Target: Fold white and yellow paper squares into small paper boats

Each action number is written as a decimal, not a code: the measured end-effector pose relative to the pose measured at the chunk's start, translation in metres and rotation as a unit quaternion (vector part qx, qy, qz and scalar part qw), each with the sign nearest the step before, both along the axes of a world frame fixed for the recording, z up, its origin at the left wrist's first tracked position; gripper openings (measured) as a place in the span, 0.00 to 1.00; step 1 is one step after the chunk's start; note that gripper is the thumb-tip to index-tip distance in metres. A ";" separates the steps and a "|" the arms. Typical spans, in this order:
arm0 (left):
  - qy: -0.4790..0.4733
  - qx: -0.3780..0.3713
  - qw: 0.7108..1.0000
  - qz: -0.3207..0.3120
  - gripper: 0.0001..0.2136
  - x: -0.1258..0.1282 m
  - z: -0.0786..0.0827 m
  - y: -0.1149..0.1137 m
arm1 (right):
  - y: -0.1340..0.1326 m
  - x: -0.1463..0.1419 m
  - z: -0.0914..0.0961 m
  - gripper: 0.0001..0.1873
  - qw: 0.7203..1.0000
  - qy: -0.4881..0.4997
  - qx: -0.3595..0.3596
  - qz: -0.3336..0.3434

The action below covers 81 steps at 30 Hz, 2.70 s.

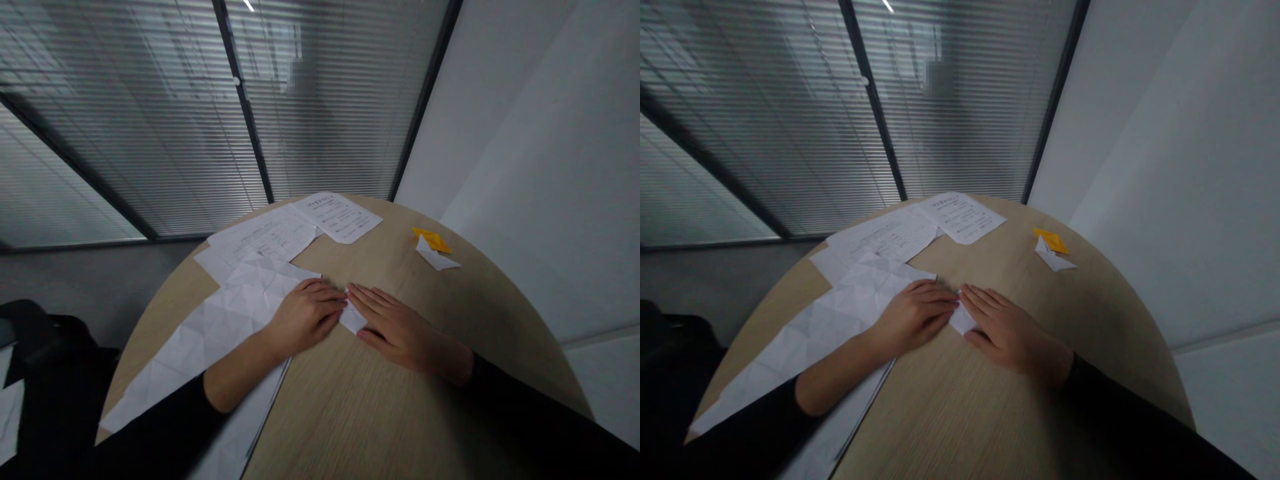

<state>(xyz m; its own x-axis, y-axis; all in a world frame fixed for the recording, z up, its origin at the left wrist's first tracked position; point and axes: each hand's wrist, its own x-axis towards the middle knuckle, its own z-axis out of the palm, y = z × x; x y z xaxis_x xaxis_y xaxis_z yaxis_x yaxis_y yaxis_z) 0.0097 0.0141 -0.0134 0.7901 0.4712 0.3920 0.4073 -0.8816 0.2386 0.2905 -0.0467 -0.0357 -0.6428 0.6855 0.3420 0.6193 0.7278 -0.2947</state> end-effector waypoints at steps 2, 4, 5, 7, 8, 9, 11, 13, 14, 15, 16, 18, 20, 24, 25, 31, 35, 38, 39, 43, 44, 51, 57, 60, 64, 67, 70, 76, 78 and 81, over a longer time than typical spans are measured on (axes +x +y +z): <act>-0.001 -0.001 1.000 0.000 0.12 0.000 0.001 0.000 | -0.002 0.002 -0.001 0.43 1.000 -0.015 -0.002 -0.003; -0.002 -0.001 1.000 0.000 0.12 0.000 0.002 -0.001 | -0.001 0.005 0.000 0.44 1.000 -0.025 -0.004 -0.007; -0.003 -0.001 1.000 0.000 0.12 0.000 0.002 -0.001 | -0.001 0.006 0.001 0.45 1.000 -0.028 -0.004 -0.010; -0.005 -0.003 1.000 0.001 0.12 0.000 0.003 -0.002 | 0.001 0.010 0.003 0.45 0.999 -0.033 -0.003 -0.016; -0.006 -0.005 1.000 0.002 0.12 0.000 0.004 -0.003 | 0.002 0.011 0.005 0.44 0.999 -0.034 -0.002 -0.016; -0.005 -0.009 1.000 0.002 0.12 0.000 0.005 -0.003 | 0.003 0.012 0.006 0.44 0.999 -0.033 0.000 -0.014; -0.006 -0.016 1.000 0.002 0.14 0.000 0.006 -0.005 | 0.005 0.013 0.008 0.43 1.000 -0.025 0.005 -0.010; -0.010 -0.023 1.000 -0.002 0.16 0.000 0.008 -0.005 | 0.007 0.014 0.010 0.42 1.000 -0.014 0.011 -0.005; -0.013 -0.025 1.000 -0.007 0.17 0.000 0.009 -0.005 | 0.008 0.014 0.010 0.43 1.000 -0.010 0.013 -0.001; -0.016 -0.027 0.999 -0.014 0.17 -0.001 0.009 -0.005 | 0.009 0.015 0.011 0.43 1.000 -0.007 0.013 0.004; -0.018 -0.028 0.999 -0.022 0.17 -0.001 0.009 -0.005 | 0.010 0.016 0.011 0.43 1.000 -0.005 0.012 0.009; -0.019 -0.026 0.999 -0.036 0.15 -0.001 0.009 -0.004 | 0.012 0.018 0.011 0.42 1.000 -0.004 0.011 0.015; -0.019 -0.019 0.999 -0.044 0.14 -0.001 0.009 -0.003 | 0.013 0.020 0.011 0.39 1.000 -0.003 0.011 0.016; -0.007 -0.012 0.999 -0.045 0.15 -0.001 0.010 -0.003 | 0.015 0.024 0.012 0.32 1.000 0.002 0.011 0.016; -0.003 -0.012 0.999 -0.042 0.15 -0.001 0.011 -0.003 | 0.016 0.026 0.013 0.31 1.000 0.003 0.010 0.018; 0.018 -0.011 1.000 -0.023 0.15 -0.002 0.014 -0.002 | 0.019 0.031 0.015 0.25 1.000 -0.001 0.013 0.017; 0.010 -0.018 1.000 -0.019 0.15 -0.002 0.012 -0.001 | 0.019 0.030 0.017 0.23 0.999 0.004 0.026 0.018; 0.004 -0.025 0.999 -0.022 0.15 -0.002 0.010 0.000 | 0.019 0.028 0.017 0.22 0.999 0.010 0.030 0.019; 0.002 -0.026 0.999 -0.024 0.15 -0.002 0.009 0.000 | 0.019 0.028 0.017 0.22 0.999 0.010 0.032 0.019; 0.002 -0.025 0.999 -0.029 0.15 -0.002 0.008 0.001 | 0.019 0.027 0.017 0.19 0.999 0.007 0.040 0.021; 0.004 -0.024 0.999 -0.029 0.14 -0.002 0.008 0.001 | 0.018 0.027 0.017 0.19 0.999 0.004 0.041 0.022; 0.001 -0.015 1.000 -0.024 0.12 -0.002 0.006 0.001 | 0.016 0.025 0.018 0.19 0.999 0.009 0.041 0.020; -0.010 -0.006 1.000 -0.017 0.11 -0.001 0.006 0.001 | 0.017 0.024 0.015 0.20 0.998 0.020 0.047 0.022; -0.014 -0.009 1.000 -0.019 0.12 -0.001 0.008 0.000 | 0.016 0.023 0.015 0.20 0.999 0.018 0.042 0.020; -0.011 -0.002 1.000 -0.022 0.11 -0.002 0.009 0.000 | 0.015 0.023 0.017 0.18 0.999 0.012 0.036 0.016; -0.007 0.019 1.000 -0.019 0.12 -0.002 0.007 0.001 | 0.013 0.022 0.019 0.16 0.999 0.003 0.041 0.015; -0.006 0.041 0.999 -0.011 0.13 -0.003 0.004 0.002 | 0.010 0.018 0.020 0.14 0.998 -0.005 0.057 0.019; 0.009 0.037 0.999 -0.026 0.12 -0.003 0.004 -0.002 | 0.005 0.009 0.021 0.09 0.998 -0.006 0.063 0.024; 0.012 0.020 0.999 -0.028 0.13 -0.001 0.008 -0.005 | 0.004 0.009 0.022 0.10 0.998 -0.001 0.061 0.024; 0.018 0.010 1.000 -0.016 0.13 0.000 0.012 -0.007 | 0.001 0.010 0.025 0.12 0.998 0.014 0.047 0.038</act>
